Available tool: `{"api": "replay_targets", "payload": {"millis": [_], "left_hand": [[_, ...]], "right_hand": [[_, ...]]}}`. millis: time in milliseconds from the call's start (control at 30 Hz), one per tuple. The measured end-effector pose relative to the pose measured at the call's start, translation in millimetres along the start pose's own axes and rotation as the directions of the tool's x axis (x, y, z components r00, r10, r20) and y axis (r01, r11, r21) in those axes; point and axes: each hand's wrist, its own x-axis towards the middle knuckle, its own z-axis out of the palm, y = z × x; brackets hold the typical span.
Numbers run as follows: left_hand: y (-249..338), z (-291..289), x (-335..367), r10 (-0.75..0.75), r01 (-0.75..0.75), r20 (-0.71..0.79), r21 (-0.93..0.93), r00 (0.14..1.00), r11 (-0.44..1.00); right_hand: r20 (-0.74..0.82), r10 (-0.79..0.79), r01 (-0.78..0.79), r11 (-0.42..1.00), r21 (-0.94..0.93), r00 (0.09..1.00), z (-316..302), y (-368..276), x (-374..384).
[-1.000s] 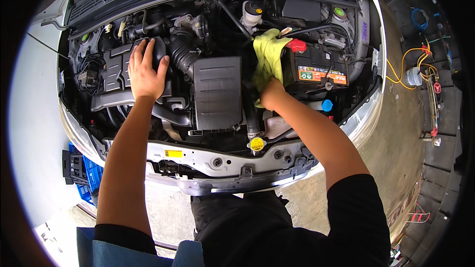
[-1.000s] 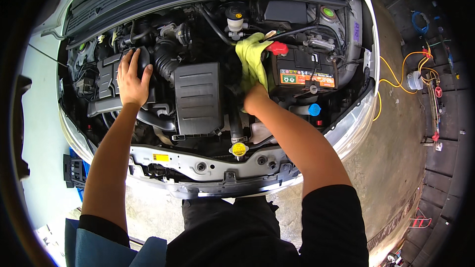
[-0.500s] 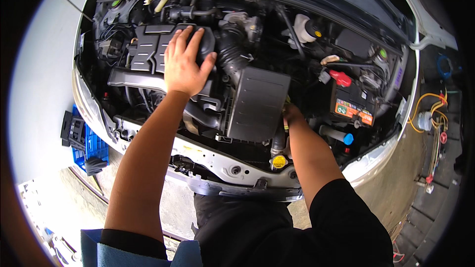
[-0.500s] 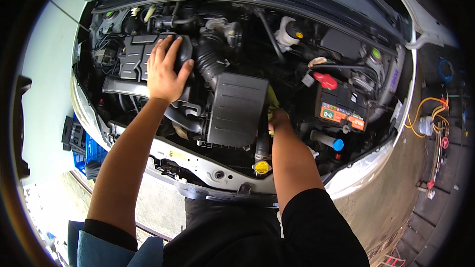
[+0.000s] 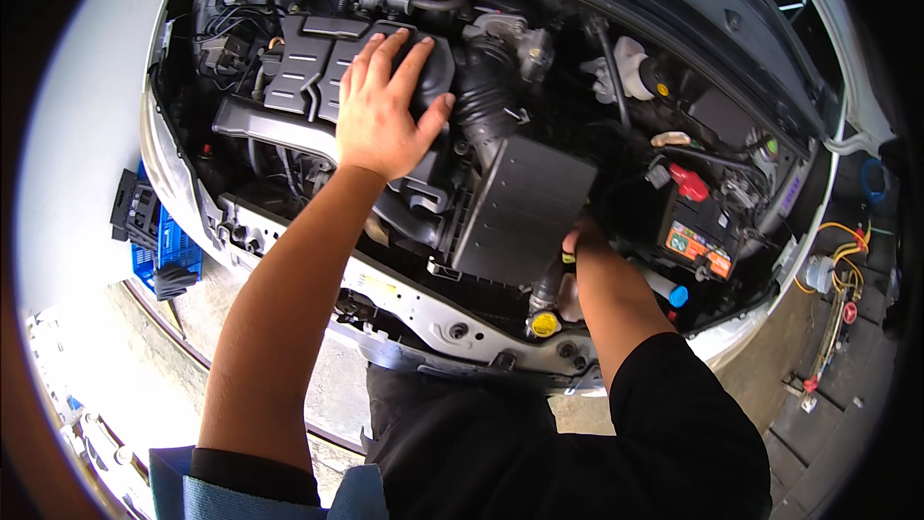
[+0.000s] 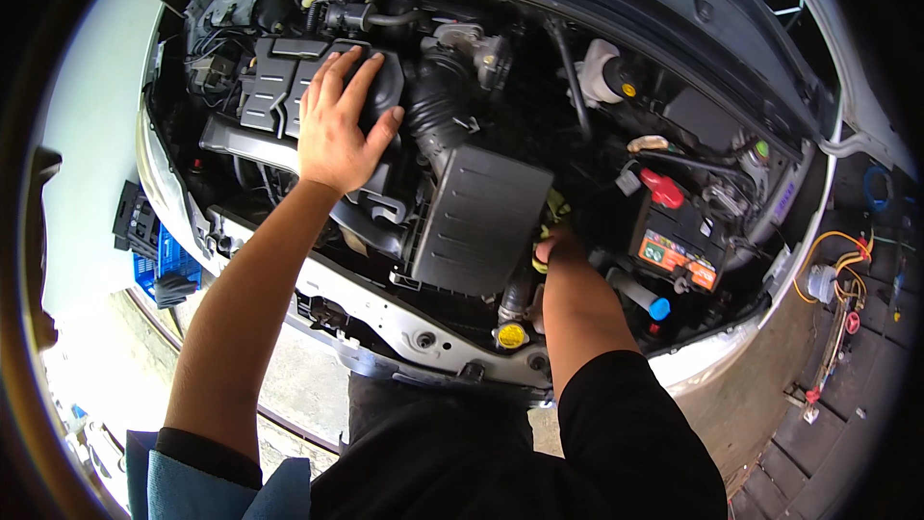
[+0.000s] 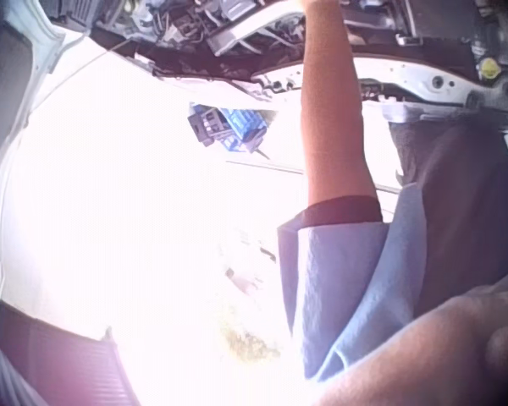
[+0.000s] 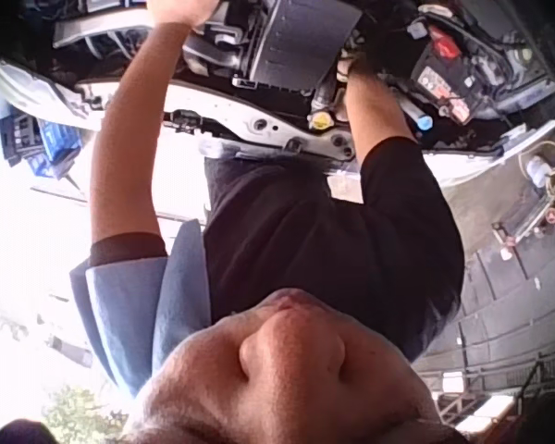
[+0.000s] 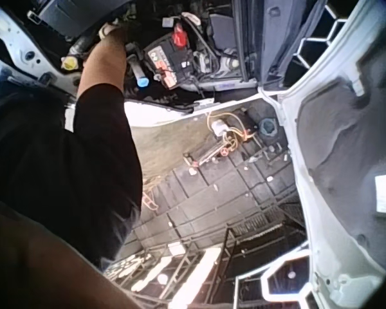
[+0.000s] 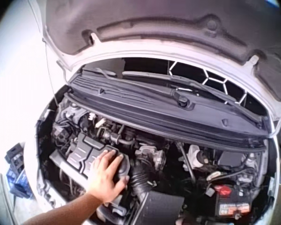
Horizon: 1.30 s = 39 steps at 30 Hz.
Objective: The person wipes the engine bay of a white car with a yellow cloth, cleaning various components including the battery, air filter housing, and fluid reservoirs. The person then closes the hood.
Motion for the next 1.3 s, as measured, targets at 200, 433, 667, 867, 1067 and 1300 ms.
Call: {"api": "replay_targets", "payload": {"millis": [200, 433, 667, 867, 1067, 1300], "left_hand": [[1, 1, -3, -0.005, 0.006, -0.018, 0.021, 1.0, 1.0], [-6, 12, -5, -0.014, 0.014, -0.003, 0.024, 1.0, 1.0], [-37, -53, -34, 0.098, 0.042, 0.441, -0.297, 0.892, 0.954], [-92, -137, -156, 0.25, -0.076, 0.453, -0.367, 0.856, 0.927], [-138, -197, -299, -0.089, 0.289, 0.569, -0.273, 0.818, 0.918], [-151, -218, -408, -0.268, 0.485, 0.626, -0.202, 0.732, 0.851]], "right_hand": [[0.38, 0.141, 0.039, 0.902, -0.429, 0.914, 29, -40, -108], [0.406, 0.137, 0.383, -0.681, -0.624, 0.904, 7, -8, -271], [0.458, -0.569, -0.198, -0.748, -0.634, 0.683, -32, 15, -300], [0.432, -0.221, -0.022, -0.907, -0.42, 0.874, -12, 27, -291], [0.433, -0.642, -0.386, -0.746, -0.542, 0.633, -9, 10, -289], [0.392, -0.512, -0.242, -0.791, -0.562, 0.764, -20, -15, -220]]}}
